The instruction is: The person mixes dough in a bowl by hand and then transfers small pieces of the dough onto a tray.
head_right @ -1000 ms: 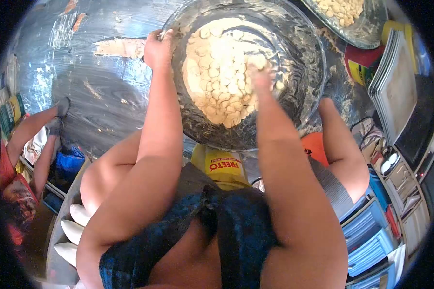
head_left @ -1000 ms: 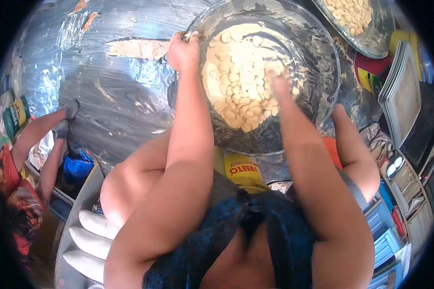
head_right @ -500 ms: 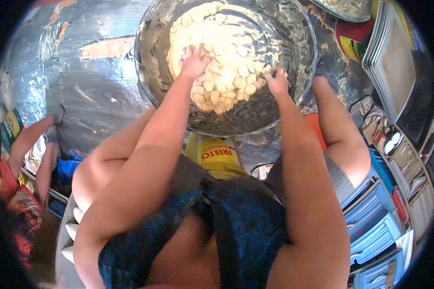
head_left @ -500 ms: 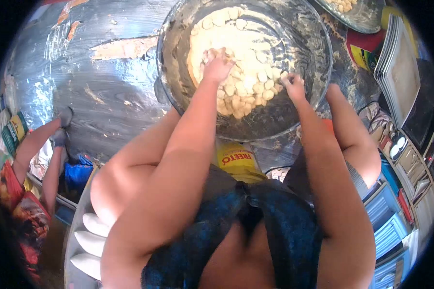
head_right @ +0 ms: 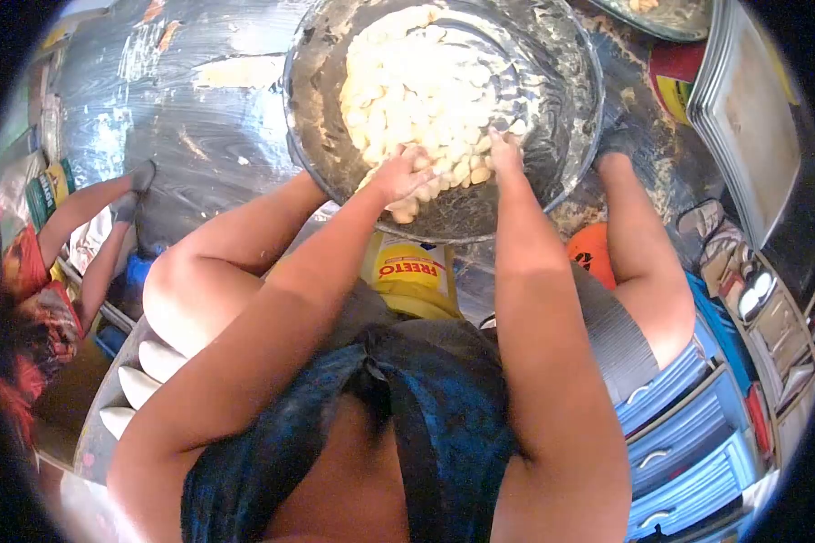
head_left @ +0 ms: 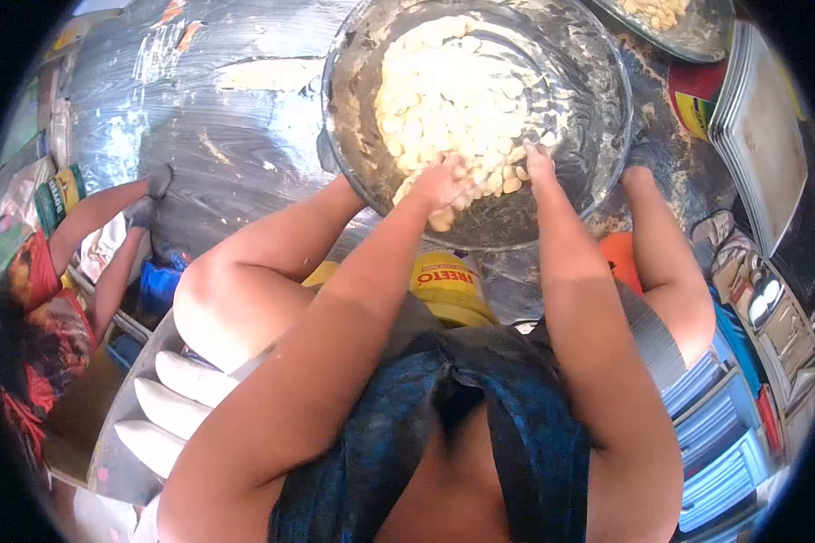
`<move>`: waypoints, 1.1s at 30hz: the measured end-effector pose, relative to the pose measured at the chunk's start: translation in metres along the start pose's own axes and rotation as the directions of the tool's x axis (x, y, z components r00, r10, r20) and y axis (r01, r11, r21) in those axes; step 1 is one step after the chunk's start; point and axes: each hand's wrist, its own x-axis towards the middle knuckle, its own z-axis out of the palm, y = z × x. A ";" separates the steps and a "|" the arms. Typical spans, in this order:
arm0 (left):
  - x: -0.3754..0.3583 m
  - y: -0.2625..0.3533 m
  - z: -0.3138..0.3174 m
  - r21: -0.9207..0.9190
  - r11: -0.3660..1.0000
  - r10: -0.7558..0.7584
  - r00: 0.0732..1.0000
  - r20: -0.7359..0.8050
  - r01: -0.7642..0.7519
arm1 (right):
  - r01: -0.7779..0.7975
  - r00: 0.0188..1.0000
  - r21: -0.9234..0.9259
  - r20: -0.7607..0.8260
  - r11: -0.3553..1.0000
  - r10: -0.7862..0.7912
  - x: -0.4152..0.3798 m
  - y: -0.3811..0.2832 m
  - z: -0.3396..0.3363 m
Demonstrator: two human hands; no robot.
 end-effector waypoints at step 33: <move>-0.031 0.011 -0.074 -0.550 0.784 0.226 0.693 0.684 0.287 | 0.374 0.927 -0.267 0.141 0.888 -0.348 -0.114 0.003 0.020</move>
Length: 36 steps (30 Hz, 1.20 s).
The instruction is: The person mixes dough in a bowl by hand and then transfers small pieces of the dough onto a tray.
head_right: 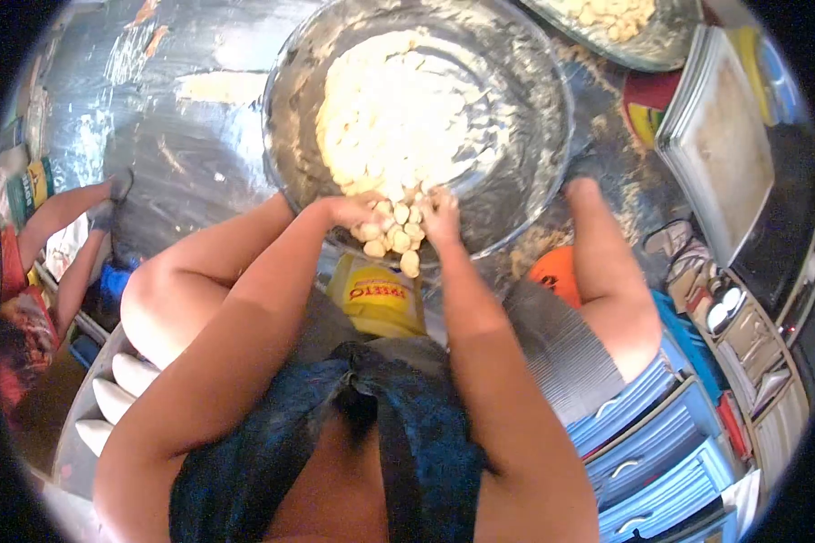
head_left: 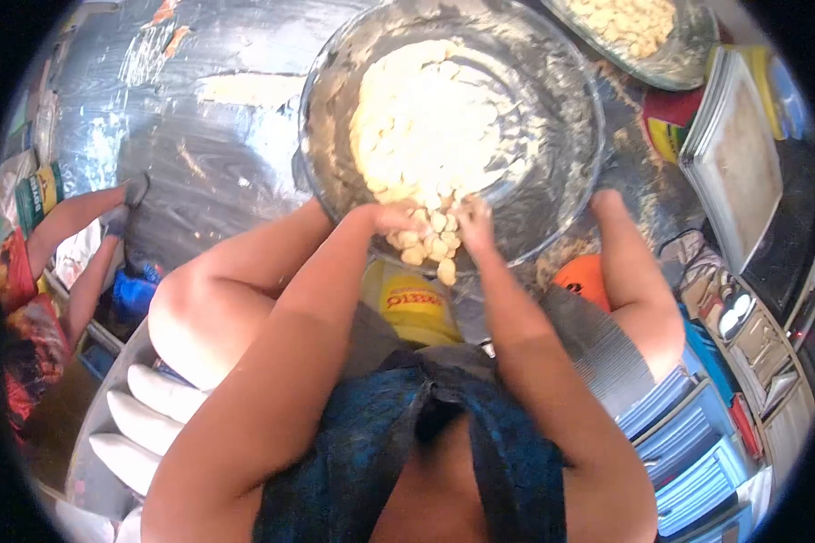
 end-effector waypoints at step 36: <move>-0.013 0.107 -0.118 0.174 0.789 0.372 0.233 -0.899 -0.589 | -0.344 0.938 0.733 0.300 0.587 0.175 0.175 -0.108 -0.191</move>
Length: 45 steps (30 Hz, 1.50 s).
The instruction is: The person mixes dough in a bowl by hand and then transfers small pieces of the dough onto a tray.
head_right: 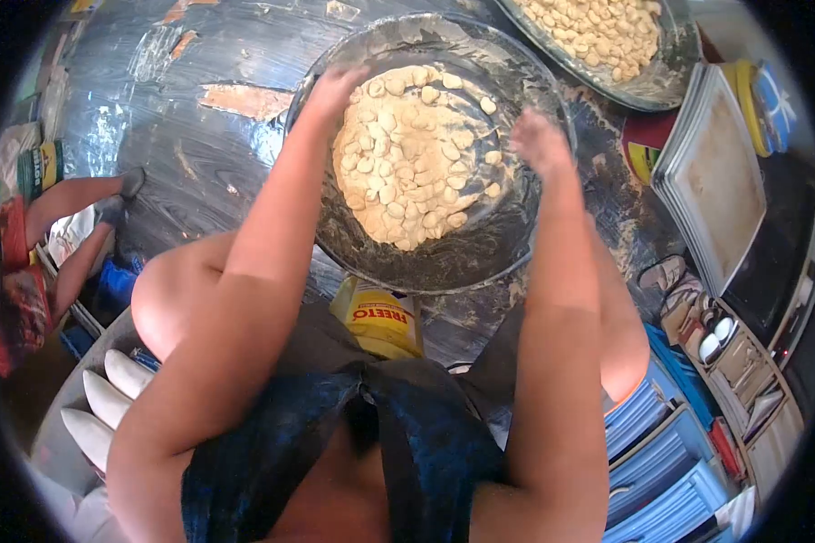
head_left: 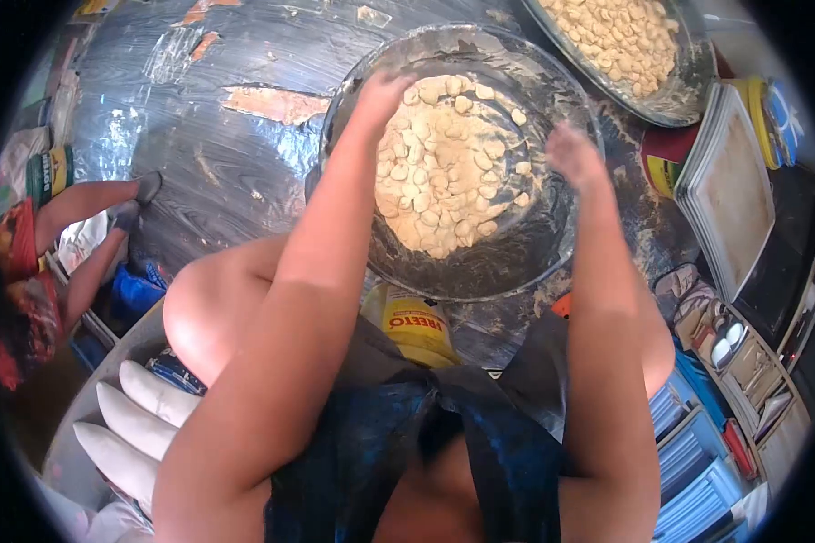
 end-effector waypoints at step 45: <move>-0.146 -0.136 0.035 0.910 0.372 -0.331 0.889 0.315 -0.184 | 0.187 0.911 -0.704 0.385 0.685 0.148 -0.081 0.196 0.067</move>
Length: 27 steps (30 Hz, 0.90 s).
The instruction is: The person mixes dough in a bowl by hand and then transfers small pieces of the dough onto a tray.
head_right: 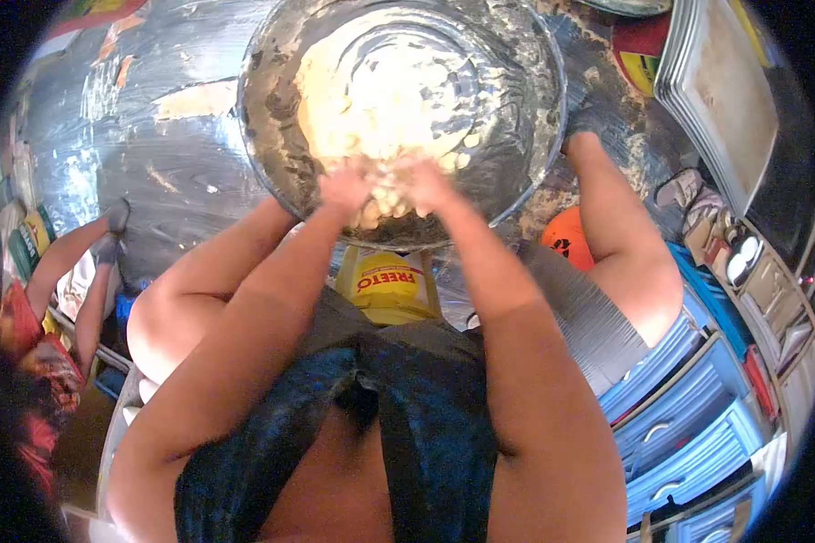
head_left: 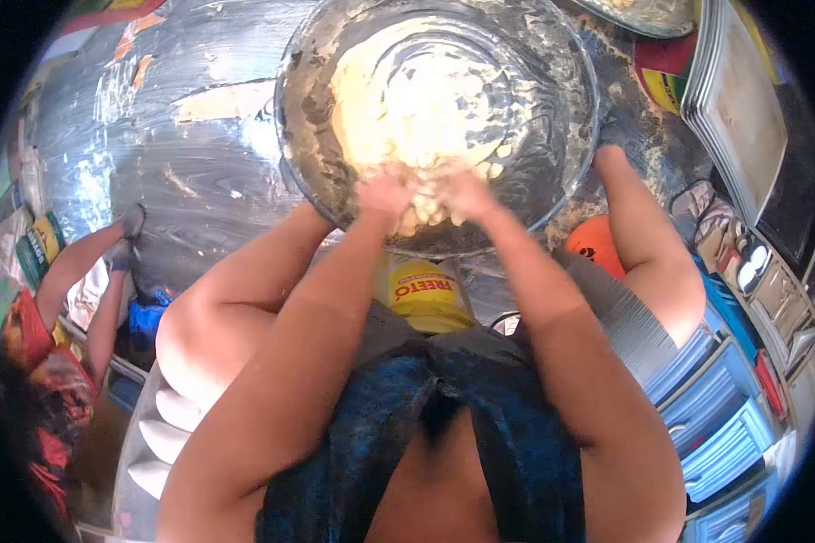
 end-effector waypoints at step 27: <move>-0.028 0.000 0.000 -0.786 0.545 0.039 0.928 0.371 0.291 | -0.142 0.917 0.675 -0.185 0.724 0.352 0.049 0.101 0.025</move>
